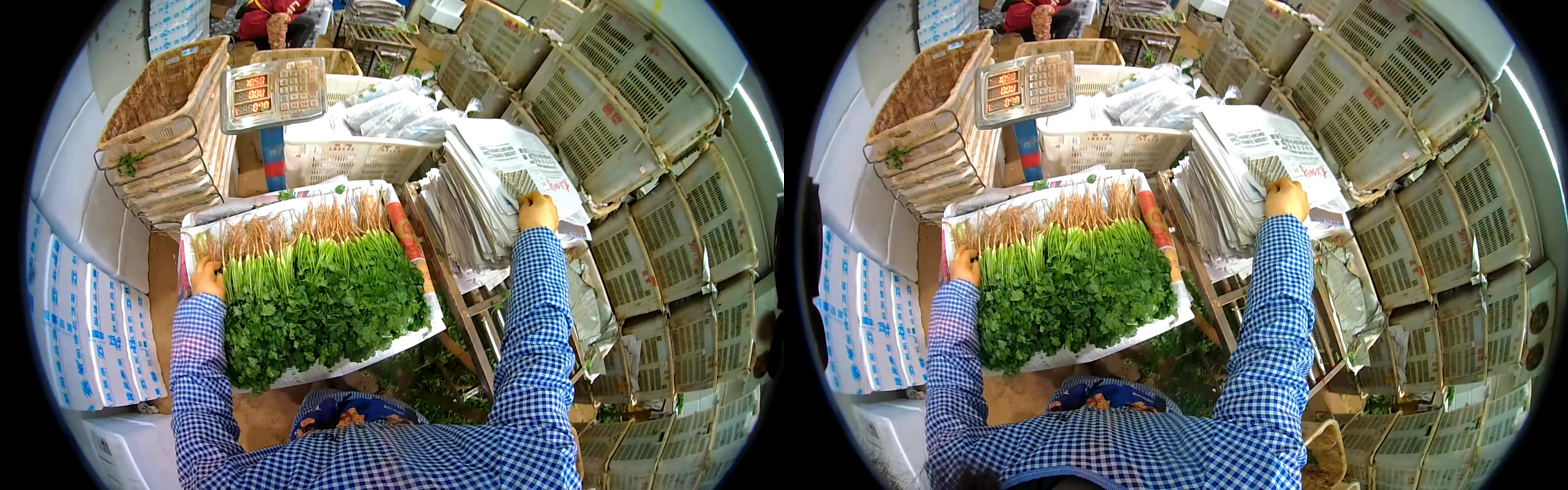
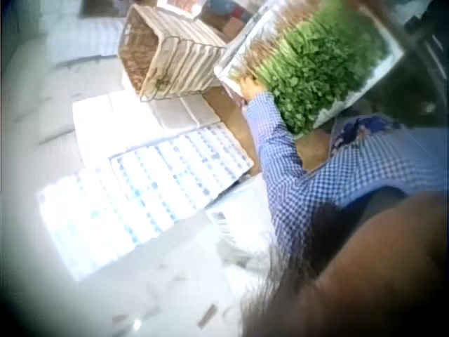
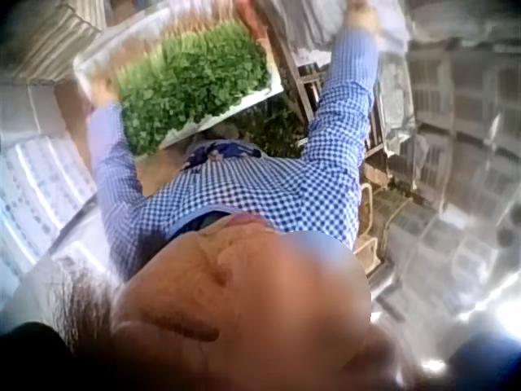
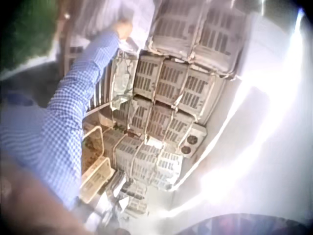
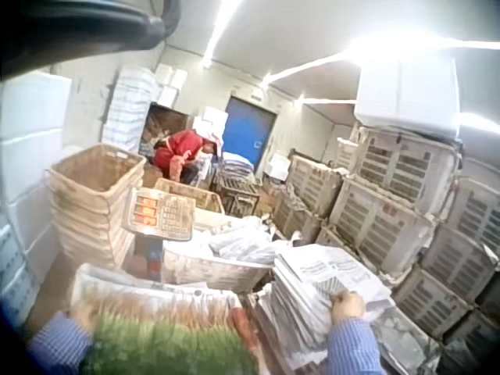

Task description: The person sorts bunches of cilantro from a large basket, arranges them neatly in a white foam box, and covers the box with newspaper.

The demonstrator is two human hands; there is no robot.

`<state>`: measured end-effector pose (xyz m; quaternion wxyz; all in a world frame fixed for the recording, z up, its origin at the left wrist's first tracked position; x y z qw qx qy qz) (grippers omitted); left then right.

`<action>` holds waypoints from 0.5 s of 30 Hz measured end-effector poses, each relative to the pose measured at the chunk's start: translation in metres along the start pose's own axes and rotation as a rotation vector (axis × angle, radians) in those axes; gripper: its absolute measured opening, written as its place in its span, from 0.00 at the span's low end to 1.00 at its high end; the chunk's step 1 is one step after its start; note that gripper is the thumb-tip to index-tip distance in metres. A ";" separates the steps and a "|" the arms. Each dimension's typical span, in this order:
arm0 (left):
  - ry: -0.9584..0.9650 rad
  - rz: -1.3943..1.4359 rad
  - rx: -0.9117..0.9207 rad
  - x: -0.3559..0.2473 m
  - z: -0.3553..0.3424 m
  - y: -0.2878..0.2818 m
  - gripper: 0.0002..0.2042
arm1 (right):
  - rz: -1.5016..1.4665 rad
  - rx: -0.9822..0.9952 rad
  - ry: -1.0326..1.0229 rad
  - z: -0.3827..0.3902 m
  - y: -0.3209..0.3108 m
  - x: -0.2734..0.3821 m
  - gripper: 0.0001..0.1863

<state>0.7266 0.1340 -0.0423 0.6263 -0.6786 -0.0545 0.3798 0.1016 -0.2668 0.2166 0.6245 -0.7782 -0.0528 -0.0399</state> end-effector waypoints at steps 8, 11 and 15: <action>0.077 0.442 -0.305 -0.083 0.134 -0.139 0.27 | -0.199 -0.255 -0.176 0.061 -0.084 -0.053 0.07; 0.375 0.478 -0.215 -0.138 0.185 -0.122 0.28 | -0.563 -0.212 -0.107 0.142 -0.079 -0.066 0.09; 0.405 1.493 0.722 -0.291 0.212 0.003 0.49 | -1.024 -0.012 -0.386 0.273 -0.047 -0.026 0.03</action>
Point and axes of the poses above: each hand's wrist, its own z-axis away from the middle knuckle, its own y-axis out of the palm, x = y × z, the point moved 9 cm from there along -z, towards the middle knuckle, and after that the axes turned 14 degrees about x, right-handed, at the moved point
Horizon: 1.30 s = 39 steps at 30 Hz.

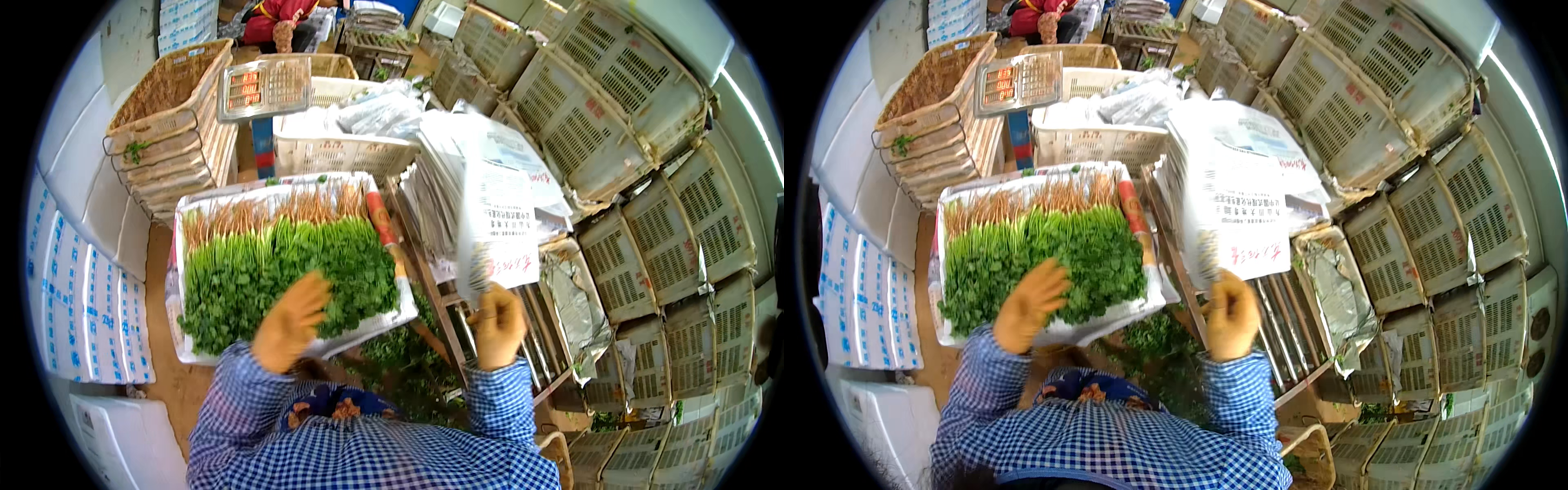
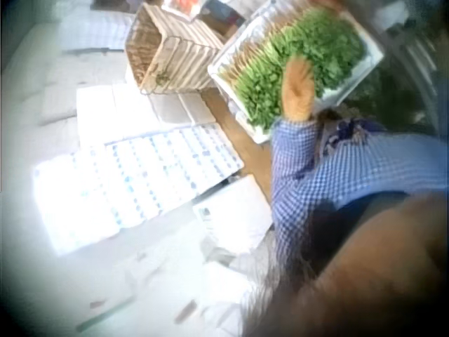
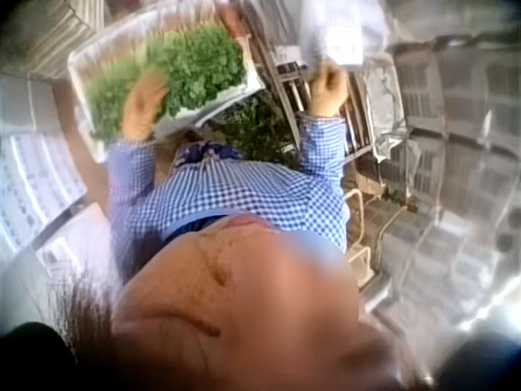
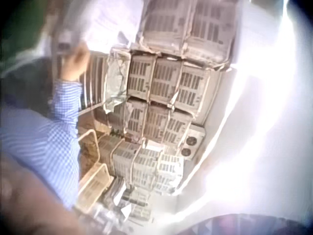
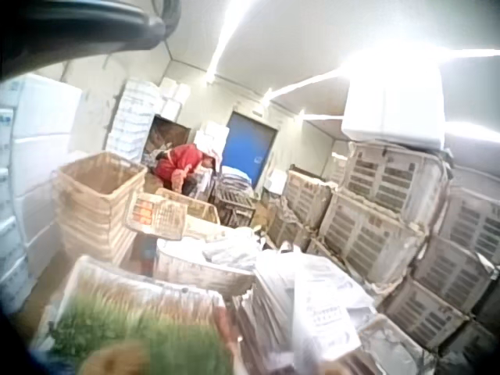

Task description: The person sorts bunches of cilantro from a large basket, arranges them neatly in a white foam box, and covers the box with newspaper.

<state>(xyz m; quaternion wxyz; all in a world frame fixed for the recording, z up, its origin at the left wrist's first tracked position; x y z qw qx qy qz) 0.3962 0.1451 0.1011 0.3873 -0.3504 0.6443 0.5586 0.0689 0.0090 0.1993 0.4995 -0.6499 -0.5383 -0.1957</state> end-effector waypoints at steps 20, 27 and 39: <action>-0.174 -0.123 -0.307 0.096 -0.037 0.063 0.32 | 0.179 0.631 0.035 0.096 0.086 -0.013 0.19; -0.235 -0.317 -0.141 0.063 -0.015 0.041 0.56 | -0.398 0.571 0.274 0.062 0.043 -0.046 0.19; -0.306 -0.208 -0.116 -0.073 -0.009 -0.088 0.38 | -0.424 0.327 0.513 -0.064 0.003 -0.057 0.27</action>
Point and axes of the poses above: each hand's wrist, its own z-axis away from the middle knuckle, its own y-axis out of the palm, x = y × z, the point moved 9 cm from there along -z, towards the middle knuckle, and after that the axes turned 14 degrees about x, right-handed, at the moved point
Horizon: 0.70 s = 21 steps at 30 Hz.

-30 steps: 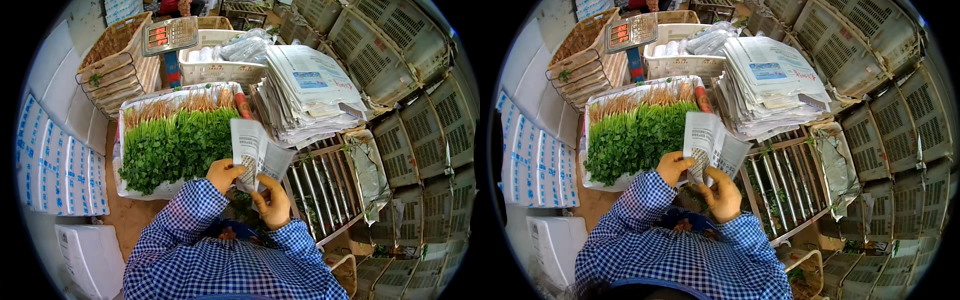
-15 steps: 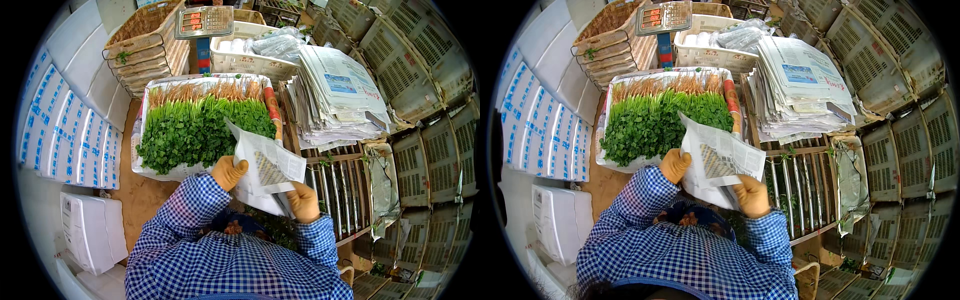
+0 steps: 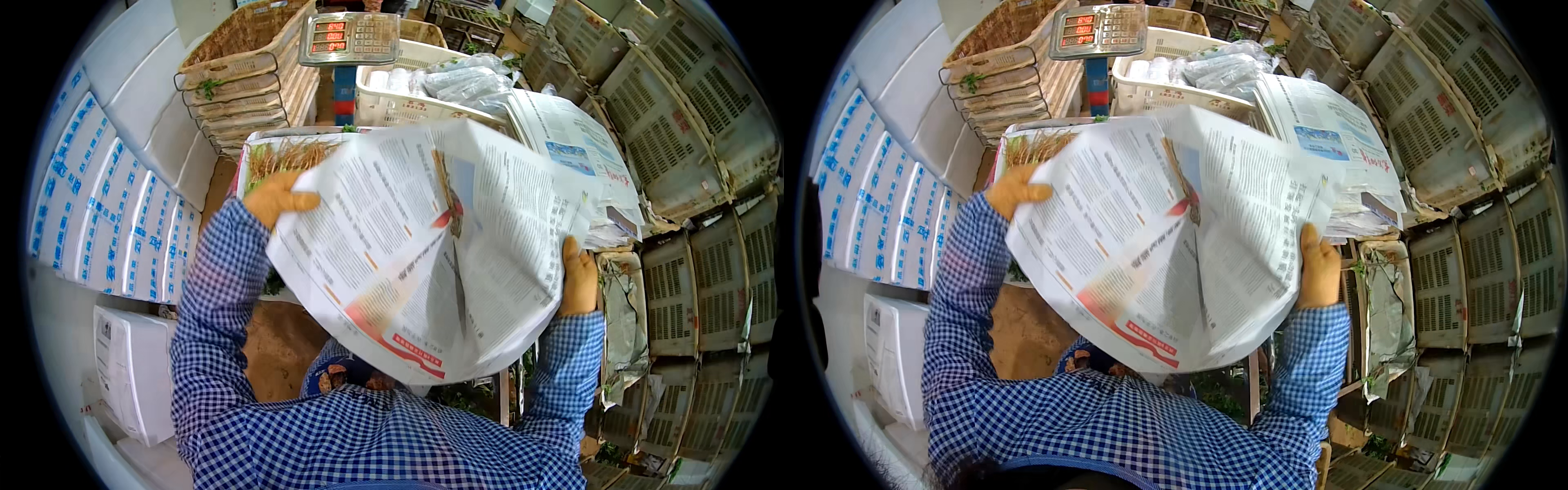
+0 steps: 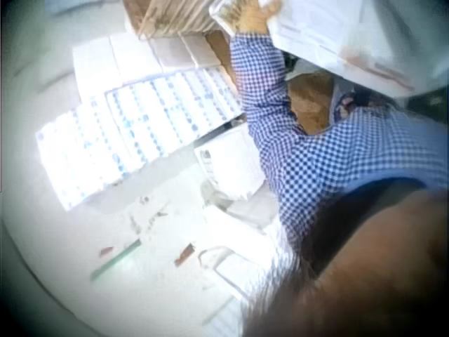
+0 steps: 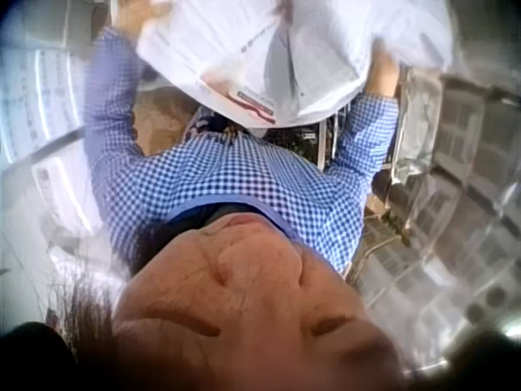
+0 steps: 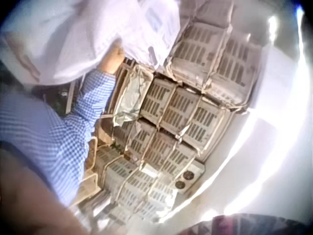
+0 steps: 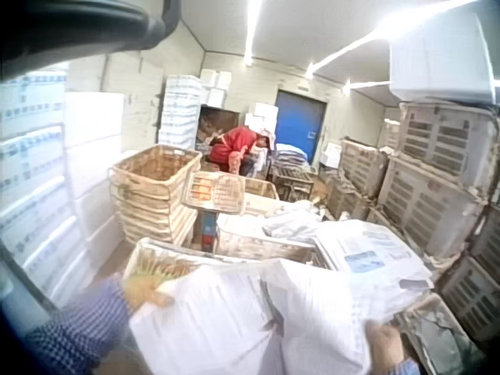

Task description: The person sorts bunches of cilantro from a large basket, arranges them neatly in a white foam box, and covers the box with newspaper.

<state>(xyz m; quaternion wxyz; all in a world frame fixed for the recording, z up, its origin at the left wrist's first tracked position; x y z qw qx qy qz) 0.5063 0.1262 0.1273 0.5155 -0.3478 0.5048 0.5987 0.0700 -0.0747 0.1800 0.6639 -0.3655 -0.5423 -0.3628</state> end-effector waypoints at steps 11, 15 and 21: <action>-0.126 -0.622 -0.421 -0.112 0.003 -0.174 0.54 | 0.230 0.178 0.138 -0.167 0.078 0.010 0.28; -0.515 -0.752 -0.614 -0.059 0.028 -0.268 0.51 | 0.564 0.232 0.384 -0.204 0.153 -0.080 0.24; 0.352 -0.550 -1.220 -0.060 0.098 -0.181 0.23 | 0.045 0.270 0.196 -0.221 0.140 -0.212 0.17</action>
Point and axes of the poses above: each hand's wrist, its own z-axis away from the middle knuckle, its own y-axis out of the palm, x = y × z, the point moved 9 cm from there along -z, towards the middle knuckle, and after that the axes turned 14 degrees about x, right-handed, at the moved point
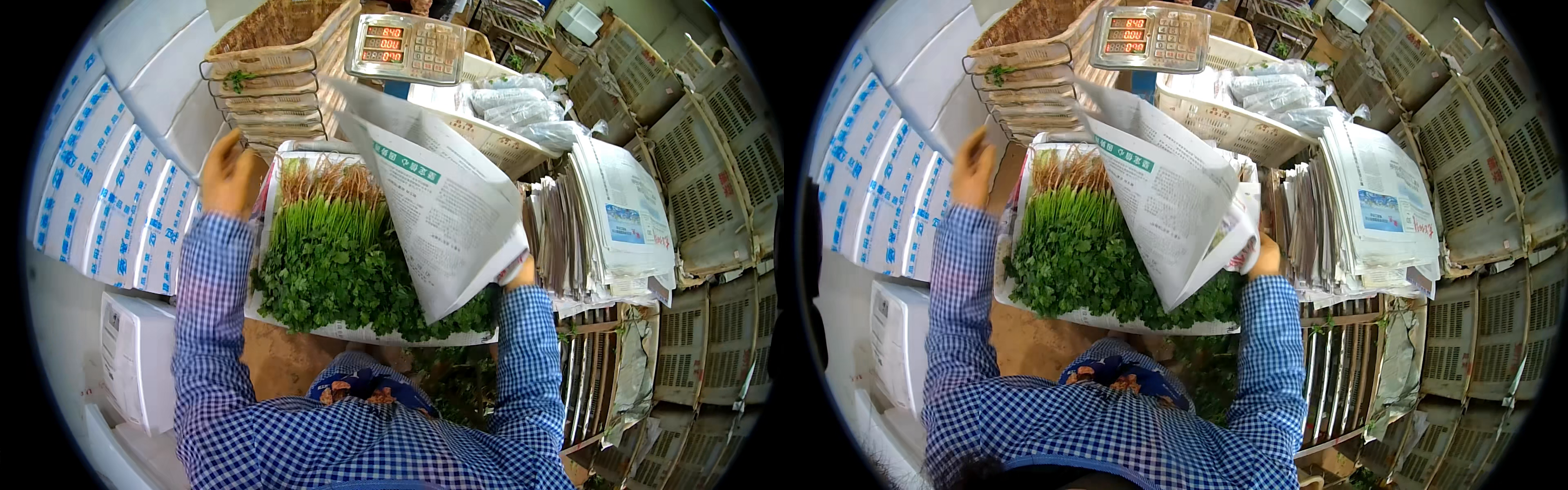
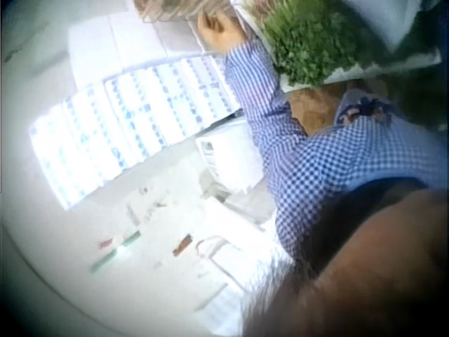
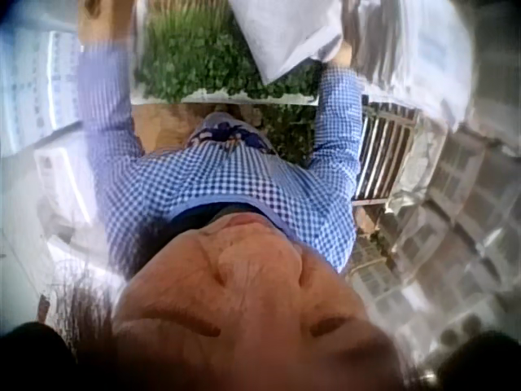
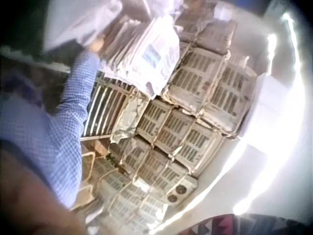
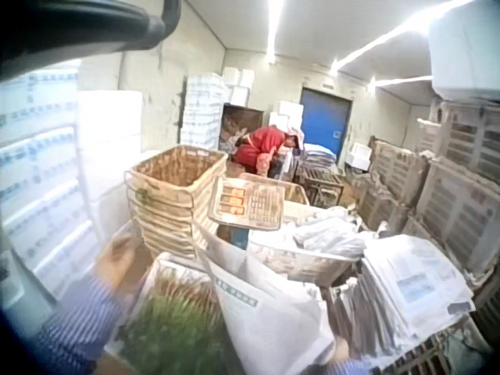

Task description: The person sorts bunches of cilantro from a large basket, arranges them neatly in a white foam box, and covers the box with newspaper.

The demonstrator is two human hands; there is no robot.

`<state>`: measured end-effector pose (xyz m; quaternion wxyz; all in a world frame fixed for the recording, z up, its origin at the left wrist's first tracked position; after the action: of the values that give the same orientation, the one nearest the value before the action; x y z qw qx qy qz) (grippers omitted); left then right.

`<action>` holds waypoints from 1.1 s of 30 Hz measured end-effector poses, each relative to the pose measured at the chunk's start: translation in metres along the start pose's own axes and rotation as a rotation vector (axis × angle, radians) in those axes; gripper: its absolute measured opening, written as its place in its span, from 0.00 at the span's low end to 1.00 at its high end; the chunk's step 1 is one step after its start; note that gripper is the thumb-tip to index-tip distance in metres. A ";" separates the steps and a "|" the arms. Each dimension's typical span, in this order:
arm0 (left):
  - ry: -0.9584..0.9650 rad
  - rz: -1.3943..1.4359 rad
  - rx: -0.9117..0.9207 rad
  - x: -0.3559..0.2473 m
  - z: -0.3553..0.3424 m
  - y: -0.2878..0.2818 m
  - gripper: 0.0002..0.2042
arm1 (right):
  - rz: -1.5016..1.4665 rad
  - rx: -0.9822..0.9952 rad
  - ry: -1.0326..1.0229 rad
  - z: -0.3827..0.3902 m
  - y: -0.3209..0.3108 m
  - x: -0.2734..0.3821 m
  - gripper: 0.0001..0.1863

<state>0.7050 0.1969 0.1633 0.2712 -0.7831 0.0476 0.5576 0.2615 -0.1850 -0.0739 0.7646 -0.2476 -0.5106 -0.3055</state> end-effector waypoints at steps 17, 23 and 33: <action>0.478 0.270 0.469 -0.106 0.159 0.137 0.66 | 0.202 -0.441 -0.305 0.119 0.033 0.135 0.18; 0.365 0.064 0.313 -0.091 0.149 0.134 0.29 | 0.300 -0.430 -0.378 0.126 0.057 0.138 0.19; -0.176 0.448 0.054 0.040 0.170 0.045 0.18 | -0.110 -0.401 -0.033 0.065 -0.050 0.096 0.26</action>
<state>0.5592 0.2489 0.0714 0.1647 -0.6936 0.2114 0.6687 0.2127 -0.1951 0.0420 0.6738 -0.3717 -0.4646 -0.4382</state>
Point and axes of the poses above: each hand's wrist, its own z-axis away from the middle knuckle, its own y-axis out of the palm, x = y × z, the point moved 9 cm from there along -z, towards the middle knuckle, and after that the axes turned 14 degrees about x, right-handed, at the moved point
